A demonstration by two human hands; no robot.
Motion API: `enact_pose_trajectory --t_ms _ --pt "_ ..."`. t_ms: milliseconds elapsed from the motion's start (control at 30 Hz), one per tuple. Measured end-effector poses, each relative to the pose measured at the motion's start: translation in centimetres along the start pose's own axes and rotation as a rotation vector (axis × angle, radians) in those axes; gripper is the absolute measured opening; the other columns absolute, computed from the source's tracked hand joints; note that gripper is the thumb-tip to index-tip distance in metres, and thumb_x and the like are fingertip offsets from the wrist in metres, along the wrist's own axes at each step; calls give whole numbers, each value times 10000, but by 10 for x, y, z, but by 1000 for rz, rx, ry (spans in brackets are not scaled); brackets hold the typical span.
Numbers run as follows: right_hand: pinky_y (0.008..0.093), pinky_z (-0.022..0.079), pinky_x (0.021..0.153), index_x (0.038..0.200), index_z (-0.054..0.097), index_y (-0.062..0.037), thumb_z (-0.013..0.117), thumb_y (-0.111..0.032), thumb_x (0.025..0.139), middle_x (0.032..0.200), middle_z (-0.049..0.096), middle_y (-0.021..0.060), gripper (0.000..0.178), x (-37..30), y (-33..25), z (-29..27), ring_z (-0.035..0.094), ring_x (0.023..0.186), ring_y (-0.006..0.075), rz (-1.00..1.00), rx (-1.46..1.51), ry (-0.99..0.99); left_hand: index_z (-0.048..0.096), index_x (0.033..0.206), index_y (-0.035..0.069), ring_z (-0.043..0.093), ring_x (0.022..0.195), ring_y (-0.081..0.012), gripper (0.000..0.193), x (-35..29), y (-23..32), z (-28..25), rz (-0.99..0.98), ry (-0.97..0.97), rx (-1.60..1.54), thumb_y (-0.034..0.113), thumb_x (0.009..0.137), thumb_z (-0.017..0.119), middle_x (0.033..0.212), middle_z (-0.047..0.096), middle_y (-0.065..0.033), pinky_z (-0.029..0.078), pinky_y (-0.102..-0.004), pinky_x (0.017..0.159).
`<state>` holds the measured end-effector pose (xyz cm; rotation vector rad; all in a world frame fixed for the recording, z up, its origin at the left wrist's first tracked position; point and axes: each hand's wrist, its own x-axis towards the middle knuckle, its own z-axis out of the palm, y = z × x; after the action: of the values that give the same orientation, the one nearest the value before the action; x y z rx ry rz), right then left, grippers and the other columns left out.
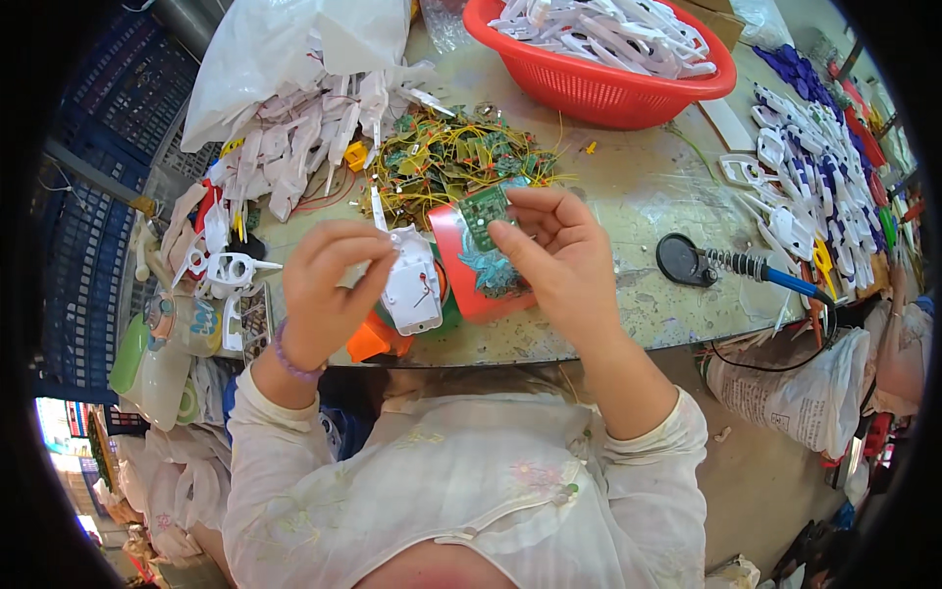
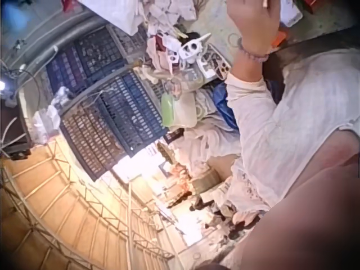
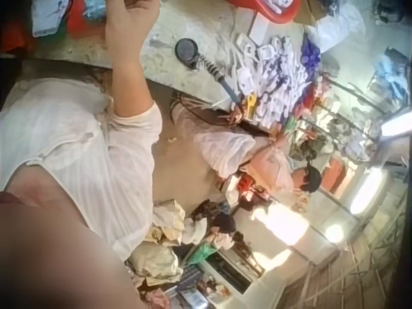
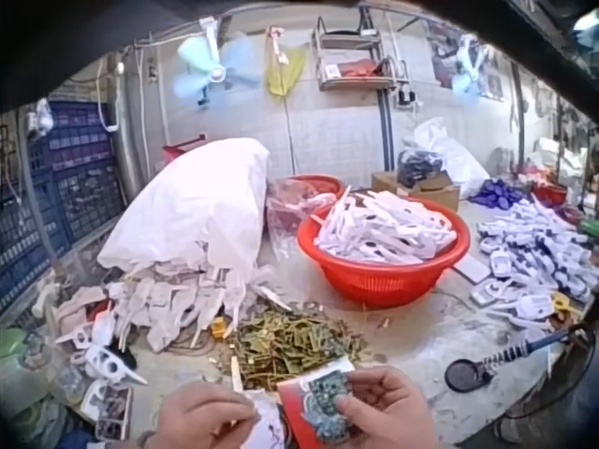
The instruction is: Soldering wires and electronic components onto a small circuit board within a plastic device housing.
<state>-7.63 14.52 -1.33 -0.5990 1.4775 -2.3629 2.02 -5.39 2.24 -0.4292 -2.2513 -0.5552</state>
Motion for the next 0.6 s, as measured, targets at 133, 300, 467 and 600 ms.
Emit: enact_pose_trajectory --t_ms 133,300,467,600 --pt "244 484 755 1046 623 -1 642 24 811 965 611 82 236 9 -3 -14 602 856 147 -274 -436 53 626 844 42 595 788 -275 111 -21 -3 -8 -277 -203 -78 15 739 651 848 631 -77 475 -357 698" --pt "310 481 717 966 660 -41 610 28 796 937 595 112 190 17 -12 -13 598 822 261 -480 -945 -280 653 895 67 577 845 -268 153 -31 -3 3 -283 -264 -154 1 761 621 879 625 -77 464 -360 737" --pt "340 465 772 949 657 -34 619 23 780 983 597 105 183 19 -3 -11 581 903 278 -296 -991 -467 674 952 97 564 873 -255 220 -25 -6 7 -217 -367 -266 22 749 634 908 611 -60 458 -353 763" --pt "399 441 801 886 662 -87 671 -55 734 965 608 66 156 10 0 -2 554 931 289 -666 -1158 -318 673 947 96 565 870 -258 229 -22 -5 9 -238 -390 -254 32 727 654 910 609 -56 458 -356 770"
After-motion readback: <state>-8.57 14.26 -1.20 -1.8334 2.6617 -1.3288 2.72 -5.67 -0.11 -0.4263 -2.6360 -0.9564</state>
